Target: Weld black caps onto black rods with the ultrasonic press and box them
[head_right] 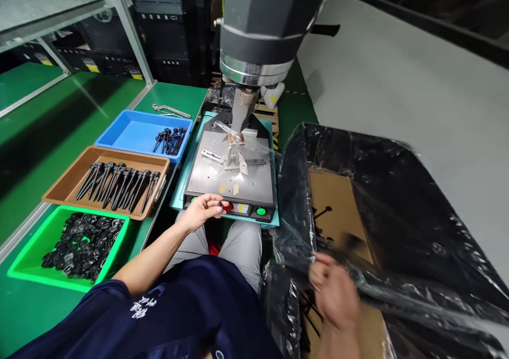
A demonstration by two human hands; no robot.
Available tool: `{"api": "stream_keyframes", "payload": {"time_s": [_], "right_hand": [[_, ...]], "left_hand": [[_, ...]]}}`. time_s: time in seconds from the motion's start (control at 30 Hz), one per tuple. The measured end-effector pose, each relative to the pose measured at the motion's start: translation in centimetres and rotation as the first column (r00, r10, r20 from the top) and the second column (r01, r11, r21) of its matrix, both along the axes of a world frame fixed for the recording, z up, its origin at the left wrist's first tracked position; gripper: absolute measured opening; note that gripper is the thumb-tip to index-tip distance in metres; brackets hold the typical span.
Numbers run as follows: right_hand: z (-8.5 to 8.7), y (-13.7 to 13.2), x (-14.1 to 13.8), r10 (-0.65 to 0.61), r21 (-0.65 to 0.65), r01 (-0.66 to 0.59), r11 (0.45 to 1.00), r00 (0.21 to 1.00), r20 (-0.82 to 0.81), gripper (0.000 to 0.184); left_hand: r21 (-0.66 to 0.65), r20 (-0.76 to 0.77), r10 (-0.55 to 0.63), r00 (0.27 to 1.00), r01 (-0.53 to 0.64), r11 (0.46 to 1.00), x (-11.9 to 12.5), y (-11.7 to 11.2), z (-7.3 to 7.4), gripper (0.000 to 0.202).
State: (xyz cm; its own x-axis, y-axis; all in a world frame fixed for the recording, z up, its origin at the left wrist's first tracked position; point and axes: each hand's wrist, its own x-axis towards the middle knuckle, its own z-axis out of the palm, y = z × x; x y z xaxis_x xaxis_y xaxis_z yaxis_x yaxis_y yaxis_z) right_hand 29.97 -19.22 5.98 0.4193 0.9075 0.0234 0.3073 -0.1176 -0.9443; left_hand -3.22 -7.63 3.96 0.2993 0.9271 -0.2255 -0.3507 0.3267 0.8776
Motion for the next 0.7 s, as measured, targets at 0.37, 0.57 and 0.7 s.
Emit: {"api": "stream_keyframes", "payload": {"time_s": [0.37, 0.57, 0.7], "right_hand": [[-1.3, 6.1, -11.8, 0.677, -0.025, -0.692, 0.722, 0.698, 0.234, 0.033], [-1.5, 6.3, -11.4, 0.677, -0.021, -0.699, 0.714, 0.684, 0.271, 0.032], [-1.4, 6.2, -11.1, 0.703, -0.054, -0.713, 0.699, 0.672, 0.233, 0.033]], "left_hand": [[0.259, -0.087, 0.064, 0.994, -0.039, 0.965, -2.8, -0.8, 2.0, 0.035], [0.263, -0.117, -0.01, 0.993, 0.041, 0.964, -2.9, -0.8, 2.0, 0.036], [0.245, -0.116, -0.045, 0.992, 0.073, 0.967, -2.7, -0.5, 2.0, 0.036]]}}
